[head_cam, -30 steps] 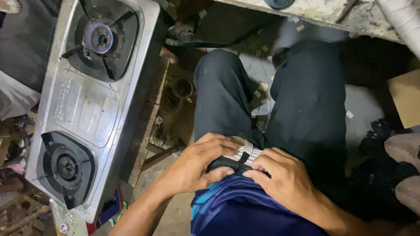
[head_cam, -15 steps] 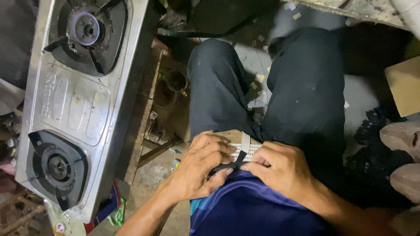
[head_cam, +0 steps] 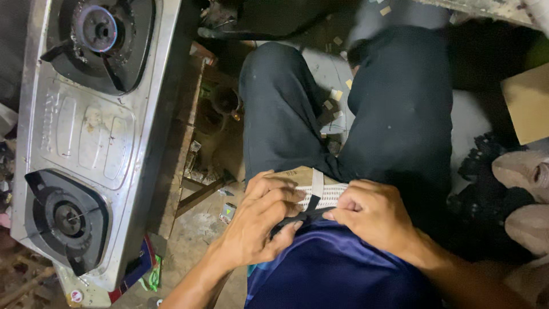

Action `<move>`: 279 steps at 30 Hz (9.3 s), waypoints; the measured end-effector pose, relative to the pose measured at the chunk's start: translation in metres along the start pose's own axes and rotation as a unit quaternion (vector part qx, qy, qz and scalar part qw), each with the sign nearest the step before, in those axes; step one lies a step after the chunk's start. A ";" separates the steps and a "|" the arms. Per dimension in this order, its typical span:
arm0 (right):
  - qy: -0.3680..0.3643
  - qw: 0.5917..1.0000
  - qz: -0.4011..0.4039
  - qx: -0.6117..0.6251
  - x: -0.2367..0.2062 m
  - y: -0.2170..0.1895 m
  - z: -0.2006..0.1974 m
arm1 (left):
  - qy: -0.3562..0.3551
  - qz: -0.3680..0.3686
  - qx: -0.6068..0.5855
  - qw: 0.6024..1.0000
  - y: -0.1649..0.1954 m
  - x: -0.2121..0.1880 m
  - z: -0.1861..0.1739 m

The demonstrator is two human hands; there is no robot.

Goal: The person sits on the floor holding a woven shoe upper, heats it over a small gas burner flame, then presses and aligns a black rubber sole onto the heated upper, working the edges by hand. They set finished shoes on the table and pick up the next upper and sole to repeat the process.

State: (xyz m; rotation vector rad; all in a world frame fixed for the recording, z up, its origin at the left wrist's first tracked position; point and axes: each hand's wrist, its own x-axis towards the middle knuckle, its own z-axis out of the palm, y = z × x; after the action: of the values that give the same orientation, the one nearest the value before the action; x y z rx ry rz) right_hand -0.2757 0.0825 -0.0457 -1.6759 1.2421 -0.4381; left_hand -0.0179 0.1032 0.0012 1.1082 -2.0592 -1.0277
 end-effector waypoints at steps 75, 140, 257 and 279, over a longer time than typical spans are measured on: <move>0.063 0.995 0.026 0.076 -0.027 0.049 0.004 | 0.141 -0.055 -0.006 0.988 0.004 0.076 -0.016; 0.145 0.883 0.307 0.324 0.003 0.060 -0.066 | -0.119 -0.379 -0.322 0.859 -0.072 0.162 0.077; 0.252 0.844 0.243 0.406 0.036 0.032 -0.054 | 0.183 -0.238 -0.682 0.667 -0.053 0.090 0.167; 0.093 0.767 0.287 0.567 -0.042 0.071 -0.067 | 0.051 -0.290 -0.575 0.763 -0.081 0.125 0.082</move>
State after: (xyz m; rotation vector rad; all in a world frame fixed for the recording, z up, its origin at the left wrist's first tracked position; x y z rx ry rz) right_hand -0.3802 0.0861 -0.0644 -0.1966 1.1541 -0.7655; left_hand -0.1076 -0.0051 -0.0946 1.0025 -0.5914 -2.0366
